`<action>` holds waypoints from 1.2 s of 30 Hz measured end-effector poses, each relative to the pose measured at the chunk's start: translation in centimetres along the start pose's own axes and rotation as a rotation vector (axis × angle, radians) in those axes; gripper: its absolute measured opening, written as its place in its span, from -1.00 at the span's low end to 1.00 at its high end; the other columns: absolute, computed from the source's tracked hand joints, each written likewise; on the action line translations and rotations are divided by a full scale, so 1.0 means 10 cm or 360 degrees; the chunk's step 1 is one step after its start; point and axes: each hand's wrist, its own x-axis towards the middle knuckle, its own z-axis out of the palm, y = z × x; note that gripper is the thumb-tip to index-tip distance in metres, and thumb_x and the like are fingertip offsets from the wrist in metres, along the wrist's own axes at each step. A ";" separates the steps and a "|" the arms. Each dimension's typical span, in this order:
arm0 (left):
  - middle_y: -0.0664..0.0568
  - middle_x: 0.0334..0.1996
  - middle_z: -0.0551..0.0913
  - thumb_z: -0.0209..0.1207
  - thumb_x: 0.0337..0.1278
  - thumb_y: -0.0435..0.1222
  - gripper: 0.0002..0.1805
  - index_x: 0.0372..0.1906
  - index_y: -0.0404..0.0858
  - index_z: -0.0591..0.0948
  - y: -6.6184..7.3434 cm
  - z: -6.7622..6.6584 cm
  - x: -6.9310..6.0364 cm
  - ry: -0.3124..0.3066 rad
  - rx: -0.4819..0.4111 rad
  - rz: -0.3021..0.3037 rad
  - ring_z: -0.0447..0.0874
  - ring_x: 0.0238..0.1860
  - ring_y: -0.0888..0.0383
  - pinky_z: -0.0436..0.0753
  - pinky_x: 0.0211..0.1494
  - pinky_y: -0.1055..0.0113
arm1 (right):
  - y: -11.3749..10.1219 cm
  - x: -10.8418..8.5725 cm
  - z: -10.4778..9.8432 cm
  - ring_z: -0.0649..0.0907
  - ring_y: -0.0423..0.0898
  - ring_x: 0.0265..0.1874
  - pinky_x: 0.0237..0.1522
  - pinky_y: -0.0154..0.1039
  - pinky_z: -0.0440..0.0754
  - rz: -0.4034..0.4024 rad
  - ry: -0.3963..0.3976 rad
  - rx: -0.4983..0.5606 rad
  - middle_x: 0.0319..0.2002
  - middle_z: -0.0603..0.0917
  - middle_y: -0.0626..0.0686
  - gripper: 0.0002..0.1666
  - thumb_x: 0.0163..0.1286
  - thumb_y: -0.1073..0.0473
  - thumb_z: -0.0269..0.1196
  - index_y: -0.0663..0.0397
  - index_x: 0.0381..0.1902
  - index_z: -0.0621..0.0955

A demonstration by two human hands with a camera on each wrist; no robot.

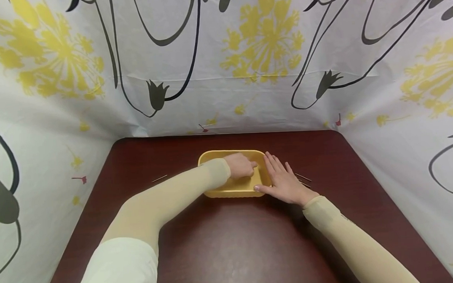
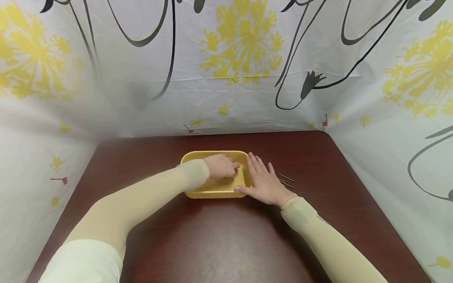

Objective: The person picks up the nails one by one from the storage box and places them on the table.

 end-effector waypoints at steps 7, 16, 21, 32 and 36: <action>0.08 0.05 0.59 0.15 0.39 -0.31 -0.78 -0.05 -0.02 0.75 0.03 -0.05 -0.02 0.0039 0.0016 0.0001 0.63 -0.05 0.08 0.64 -0.12 0.27 | 0.01 0.00 0.01 -0.12 0.09 0.58 0.41 0.37 -0.07 -0.0003 0.0009 -0.0007 0.62 -0.31 -0.02 0.37 0.24 -0.70 -0.06 0.09 0.63 -0.18; 0.06 -0.01 0.57 0.12 0.35 -0.31 -0.77 -0.13 -0.03 0.77 0.00 -0.11 -0.03 0.0126 -0.0005 0.0018 0.62 -0.07 0.06 0.64 -0.05 0.23 | 0.04 0.00 0.02 -0.12 0.10 0.58 0.41 0.37 -0.09 0.0003 0.0010 -0.0002 0.62 -0.32 -0.04 0.37 0.24 -0.70 -0.06 0.05 0.64 -0.19; 0.06 0.03 0.55 0.17 0.36 -0.30 -0.80 -0.08 -0.01 0.76 -0.01 -0.16 -0.05 0.0133 0.0027 0.0025 0.61 0.00 0.07 0.63 0.05 0.20 | 0.04 0.00 0.03 -0.13 0.10 0.58 0.41 0.38 -0.10 0.0006 0.0002 0.0001 0.62 -0.34 -0.05 0.37 0.24 -0.70 -0.06 0.03 0.64 -0.21; 0.01 0.21 0.47 0.33 0.24 -0.28 -0.68 0.09 -0.07 0.68 -0.04 -0.34 -0.20 0.0124 -0.0048 0.0013 0.50 0.21 0.05 0.57 0.16 0.01 | 0.02 0.00 0.02 -0.10 0.14 0.58 0.40 0.39 -0.10 0.0000 -0.0005 0.0006 0.62 -0.32 -0.02 0.36 0.25 -0.70 -0.07 0.04 0.64 -0.21; 0.00 0.33 0.41 0.36 0.20 -0.28 -0.62 0.13 -0.07 0.67 -0.06 -0.35 -0.24 0.0148 -0.0023 -0.0001 0.42 0.31 0.02 0.56 0.16 0.03 | 0.01 0.00 0.01 -0.09 0.17 0.57 0.40 0.40 -0.10 0.0003 -0.0013 0.0003 0.62 -0.33 -0.02 0.36 0.25 -0.70 -0.08 0.04 0.64 -0.23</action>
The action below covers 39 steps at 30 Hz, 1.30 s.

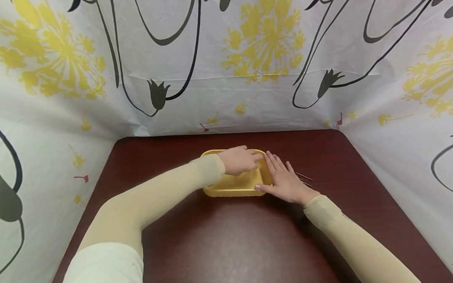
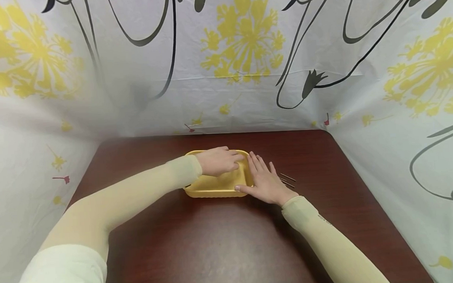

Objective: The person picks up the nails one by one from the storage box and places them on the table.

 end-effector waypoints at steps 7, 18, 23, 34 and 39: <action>-0.01 0.38 0.38 0.34 0.22 -0.26 -0.63 0.14 -0.07 0.66 0.00 -0.04 -0.09 0.0035 0.0048 -0.0010 0.43 0.27 -0.01 0.56 0.11 0.10 | -0.01 -0.01 -0.02 -0.11 0.15 0.58 0.39 0.41 -0.10 -0.0002 0.0004 0.0009 0.62 -0.32 -0.02 0.36 0.25 -0.70 -0.07 0.06 0.64 -0.20; -0.03 0.43 0.37 0.28 0.31 -0.29 -0.66 0.15 -0.07 0.67 -0.05 -0.07 -0.28 0.0080 0.0045 -0.0094 0.36 0.35 -0.01 0.51 0.23 0.07 | -0.01 -0.01 -0.01 -0.11 0.13 0.58 0.39 0.40 -0.08 0.0002 0.0002 -0.0011 0.62 -0.31 -0.01 0.37 0.25 -0.70 -0.06 0.08 0.63 -0.19; -0.01 0.39 0.39 0.28 0.30 -0.30 -0.67 0.13 -0.08 0.68 -0.05 -0.07 -0.36 0.0133 0.0051 -0.0124 0.36 0.35 0.00 0.50 0.21 0.09 | 0.00 0.00 -0.01 -0.15 0.09 0.58 0.40 0.39 -0.10 0.0006 -0.0005 0.0003 0.62 -0.32 -0.02 0.36 0.25 -0.70 -0.06 0.06 0.64 -0.20; -0.04 0.42 0.38 0.24 0.32 -0.35 -0.72 0.09 -0.11 0.68 -0.07 -0.09 -0.60 0.0183 -0.0001 -0.0181 0.26 0.42 -0.05 0.37 0.31 -0.01 | 0.01 0.00 -0.02 -0.13 0.11 0.58 0.40 0.39 -0.08 0.0002 -0.0005 -0.0002 0.62 -0.31 0.00 0.36 0.26 -0.69 -0.06 0.09 0.63 -0.19; -0.06 0.42 0.37 0.22 0.32 -0.38 -0.70 0.10 -0.12 0.68 -0.11 -0.13 -0.79 0.0184 -0.0028 -0.0231 0.22 0.45 -0.08 0.27 0.39 -0.08 | 0.01 0.00 -0.01 -0.08 0.18 0.57 0.39 0.41 -0.07 -0.0002 -0.0009 0.0003 0.62 -0.31 0.01 0.37 0.26 -0.68 -0.04 0.08 0.63 -0.21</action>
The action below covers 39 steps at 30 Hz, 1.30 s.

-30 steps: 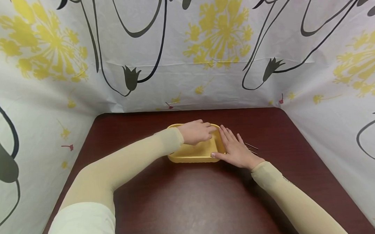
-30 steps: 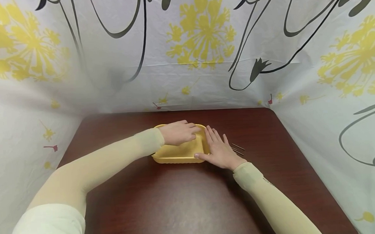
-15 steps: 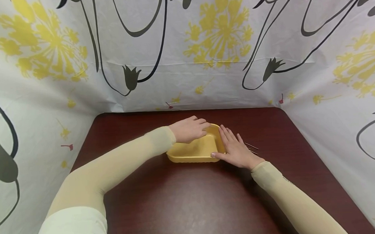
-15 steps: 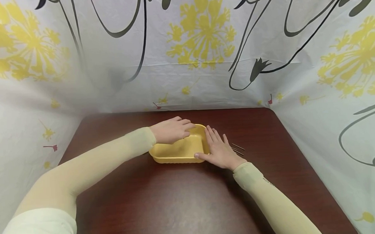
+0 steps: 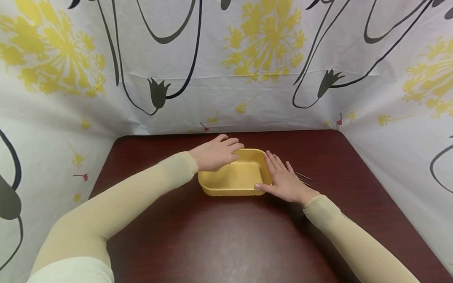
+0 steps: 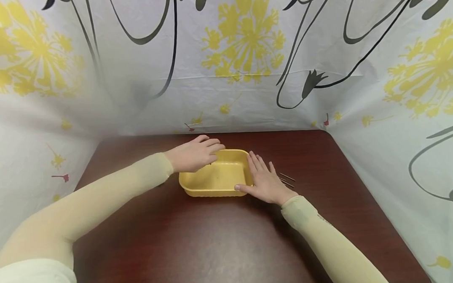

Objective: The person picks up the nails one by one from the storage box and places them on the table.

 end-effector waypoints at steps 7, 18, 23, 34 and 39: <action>-0.09 0.45 0.33 0.21 0.35 -0.37 -0.71 0.10 -0.11 0.69 -0.12 -0.05 -0.24 0.0011 -0.0057 -0.0099 0.16 0.49 -0.10 0.16 0.44 -0.15 | 0.00 0.00 0.00 -0.09 0.17 0.57 0.40 0.39 -0.08 -0.0001 -0.0002 0.0011 0.62 -0.33 -0.02 0.38 0.24 -0.69 -0.04 0.06 0.63 -0.22; -0.13 0.43 0.34 0.24 0.33 -0.32 -0.92 -0.16 -0.11 0.70 -0.28 0.05 -0.59 0.0178 -0.0102 -0.0292 0.18 0.47 -0.15 0.12 0.42 -0.28 | -0.02 0.00 -0.02 -0.13 0.11 0.58 0.39 0.40 -0.09 -0.0001 -0.0003 0.0017 0.62 -0.33 -0.02 0.37 0.24 -0.69 -0.03 0.06 0.64 -0.20; -0.17 0.45 0.31 0.28 0.26 -0.34 -0.96 -0.24 -0.13 0.68 -0.31 0.09 -0.75 0.0176 -0.0131 -0.0424 0.16 0.47 -0.21 0.10 0.40 -0.34 | -0.02 0.00 -0.02 -0.13 0.13 0.58 0.39 0.41 -0.11 -0.0007 -0.0008 0.0026 0.62 -0.34 -0.02 0.37 0.25 -0.68 -0.01 0.05 0.64 -0.21; -0.22 0.48 0.24 0.28 0.32 -0.27 -0.92 -0.33 -0.10 0.65 -0.30 0.23 -1.08 0.0088 -0.0254 -0.0764 0.10 0.49 -0.29 0.05 0.38 -0.41 | -0.01 0.01 -0.02 -0.10 0.16 0.57 0.39 0.41 -0.12 -0.0019 -0.0001 0.0028 0.62 -0.35 -0.03 0.35 0.27 -0.66 -0.01 0.05 0.64 -0.22; -0.24 0.49 0.19 0.31 0.26 -0.30 -0.85 -0.41 -0.05 0.62 -0.25 0.33 -1.22 -0.0034 -0.0355 -0.0882 0.03 0.50 -0.32 0.01 0.36 -0.46 | -0.01 0.01 -0.01 -0.11 0.14 0.58 0.39 0.42 -0.09 -0.0016 -0.0001 0.0024 0.62 -0.33 -0.02 0.35 0.27 -0.66 -0.02 0.05 0.64 -0.22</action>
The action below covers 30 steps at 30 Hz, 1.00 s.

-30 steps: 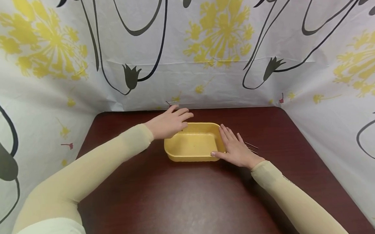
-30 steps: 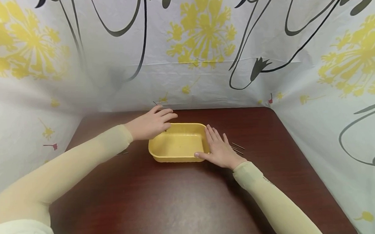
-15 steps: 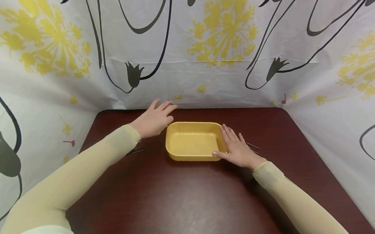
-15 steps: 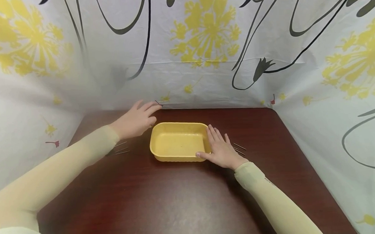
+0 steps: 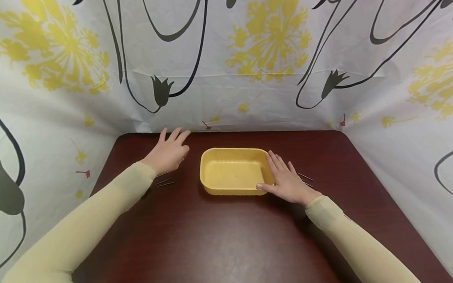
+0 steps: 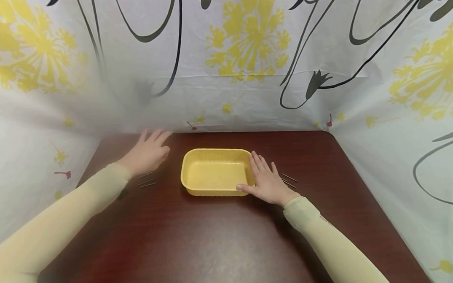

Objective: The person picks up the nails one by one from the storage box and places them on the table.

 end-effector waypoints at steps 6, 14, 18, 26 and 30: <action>-0.29 0.49 0.19 0.35 0.20 -0.32 -0.81 -0.47 -0.06 0.60 -0.04 0.13 -0.10 -0.0132 -0.0063 -0.0146 -0.01 0.50 -0.37 0.00 0.33 -0.49 | 0.00 0.00 0.01 -0.14 0.09 0.58 0.39 0.41 -0.08 0.0000 0.0008 0.0005 0.62 -0.33 -0.02 0.34 0.27 -0.67 -0.02 0.02 0.64 -0.22; -0.31 0.51 0.15 0.28 0.25 -0.37 -0.71 -0.57 -0.05 0.56 -0.09 0.32 -0.19 -0.0254 -0.0243 -0.0249 -0.07 0.51 -0.40 -0.08 0.34 -0.51 | 0.01 0.01 0.03 -0.14 0.09 0.58 0.39 0.41 -0.08 -0.0001 0.0024 -0.0001 0.62 -0.33 -0.03 0.35 0.26 -0.67 -0.03 0.03 0.64 -0.21; -0.30 0.52 0.13 0.27 0.24 -0.37 -0.67 -0.62 -0.03 0.53 -0.07 0.46 -0.22 -0.0324 -0.0345 -0.0284 -0.10 0.52 -0.40 -0.11 0.34 -0.51 | 0.01 0.02 0.03 -0.13 0.10 0.58 0.39 0.40 -0.08 -0.0001 0.0026 -0.0008 0.62 -0.32 -0.02 0.36 0.25 -0.68 -0.03 0.06 0.64 -0.20; -0.33 0.51 0.14 0.24 0.25 -0.39 -0.67 -0.61 -0.04 0.55 -0.04 0.59 -0.26 -0.0372 -0.0472 -0.0331 -0.08 0.50 -0.44 -0.09 0.33 -0.52 | 0.01 0.02 0.04 -0.12 0.11 0.58 0.38 0.42 -0.09 0.0013 0.0014 0.0007 0.62 -0.32 -0.01 0.36 0.25 -0.68 -0.01 0.02 0.64 -0.22; -0.33 0.51 0.14 0.27 0.24 -0.38 -0.69 -0.60 -0.04 0.56 -0.02 0.61 -0.27 -0.0379 -0.0484 -0.0332 -0.08 0.50 -0.45 -0.09 0.33 -0.52 | 0.01 0.01 0.03 -0.11 0.14 0.58 0.38 0.42 -0.11 0.0020 0.0005 0.0016 0.62 -0.32 -0.02 0.36 0.25 -0.67 0.01 0.00 0.64 -0.24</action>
